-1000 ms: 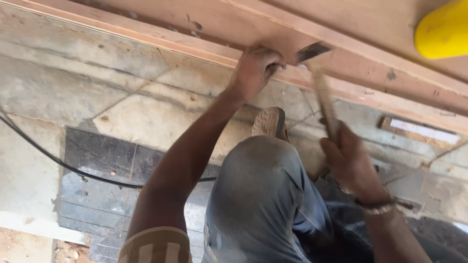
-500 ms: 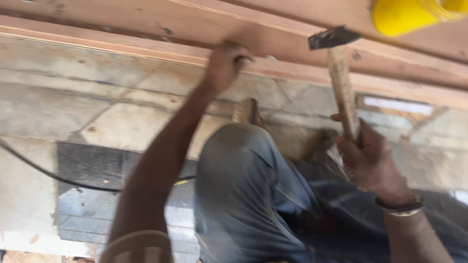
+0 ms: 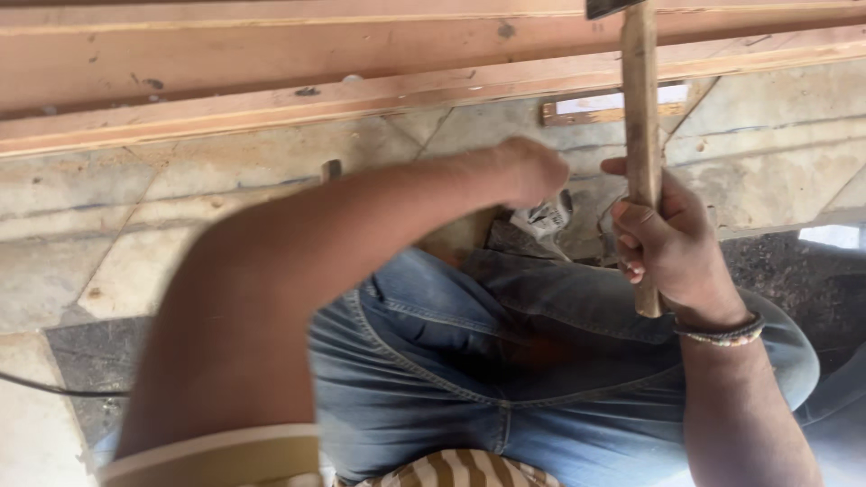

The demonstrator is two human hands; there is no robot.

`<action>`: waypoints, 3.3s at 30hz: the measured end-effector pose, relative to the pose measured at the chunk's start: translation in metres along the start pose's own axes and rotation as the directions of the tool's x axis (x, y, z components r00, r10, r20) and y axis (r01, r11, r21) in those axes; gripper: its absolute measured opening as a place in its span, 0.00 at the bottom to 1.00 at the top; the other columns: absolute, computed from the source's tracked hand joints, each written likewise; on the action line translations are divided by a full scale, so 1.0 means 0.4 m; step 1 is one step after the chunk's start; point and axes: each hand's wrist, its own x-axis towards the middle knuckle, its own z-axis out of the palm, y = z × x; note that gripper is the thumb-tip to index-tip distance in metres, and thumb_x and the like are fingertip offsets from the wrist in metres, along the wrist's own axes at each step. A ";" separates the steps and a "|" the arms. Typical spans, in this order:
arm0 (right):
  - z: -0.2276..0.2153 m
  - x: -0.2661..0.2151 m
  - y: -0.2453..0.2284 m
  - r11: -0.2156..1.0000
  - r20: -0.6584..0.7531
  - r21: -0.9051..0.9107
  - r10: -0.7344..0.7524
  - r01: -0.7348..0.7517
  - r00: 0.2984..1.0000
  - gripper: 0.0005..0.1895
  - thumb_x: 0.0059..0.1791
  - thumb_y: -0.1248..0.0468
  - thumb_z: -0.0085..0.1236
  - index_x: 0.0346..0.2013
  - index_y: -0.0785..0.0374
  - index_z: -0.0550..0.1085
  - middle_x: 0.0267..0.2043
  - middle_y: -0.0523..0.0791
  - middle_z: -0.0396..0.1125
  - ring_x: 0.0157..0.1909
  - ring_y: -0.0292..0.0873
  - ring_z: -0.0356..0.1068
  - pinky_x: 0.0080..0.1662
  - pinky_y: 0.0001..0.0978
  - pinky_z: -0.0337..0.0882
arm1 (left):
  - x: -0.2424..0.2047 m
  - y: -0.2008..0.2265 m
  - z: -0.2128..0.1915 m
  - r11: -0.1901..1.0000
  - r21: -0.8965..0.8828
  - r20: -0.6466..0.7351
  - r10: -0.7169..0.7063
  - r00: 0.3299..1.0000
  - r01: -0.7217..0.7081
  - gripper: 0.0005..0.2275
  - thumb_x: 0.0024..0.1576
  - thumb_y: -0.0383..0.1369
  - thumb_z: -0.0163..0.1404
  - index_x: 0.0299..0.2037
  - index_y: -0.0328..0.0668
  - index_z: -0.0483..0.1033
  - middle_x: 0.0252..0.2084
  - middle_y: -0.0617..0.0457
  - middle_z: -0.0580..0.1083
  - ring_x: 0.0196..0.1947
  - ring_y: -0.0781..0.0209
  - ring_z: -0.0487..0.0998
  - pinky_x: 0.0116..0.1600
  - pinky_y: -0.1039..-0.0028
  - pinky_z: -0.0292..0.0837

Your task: The person applies adhesive to wooden furniture components and hammers nails into a wooden frame, securing a thin backing piece while sitting on the floor.

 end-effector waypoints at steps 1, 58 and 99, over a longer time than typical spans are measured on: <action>-0.010 -0.002 -0.004 1.000 0.028 0.003 -0.027 0.026 0.999 0.24 0.52 0.69 0.44 0.64 0.67 0.66 0.21 0.37 0.56 0.16 0.29 0.54 0.18 0.23 0.58 | 0.030 0.007 0.046 0.999 0.029 -0.106 0.036 0.994 -0.033 0.06 0.53 0.27 0.55 0.38 0.38 0.83 0.42 0.42 0.80 0.41 0.47 0.83 0.42 0.60 0.79; -0.051 -0.030 -0.006 0.980 0.064 0.197 -0.033 0.020 0.997 0.22 0.51 0.67 0.47 0.61 0.64 0.67 0.19 0.36 0.56 0.13 0.30 0.55 0.17 0.23 0.59 | 0.033 0.072 0.216 0.982 0.178 -0.189 0.091 0.978 -0.057 0.08 0.53 0.26 0.49 0.32 0.42 0.84 0.37 0.43 0.81 0.41 0.47 0.83 0.43 0.60 0.79; 0.642 0.330 -0.158 0.826 0.560 -0.516 0.125 0.227 0.819 0.15 0.51 0.64 0.49 0.51 0.62 0.72 0.20 0.41 0.58 0.19 0.34 0.58 0.22 0.30 0.62 | -0.906 -0.655 0.557 0.724 -0.685 -0.691 -0.609 -0.390 0.081 0.04 0.58 0.25 0.59 0.42 0.41 0.82 0.41 0.49 0.80 0.48 0.49 0.78 0.54 0.60 0.75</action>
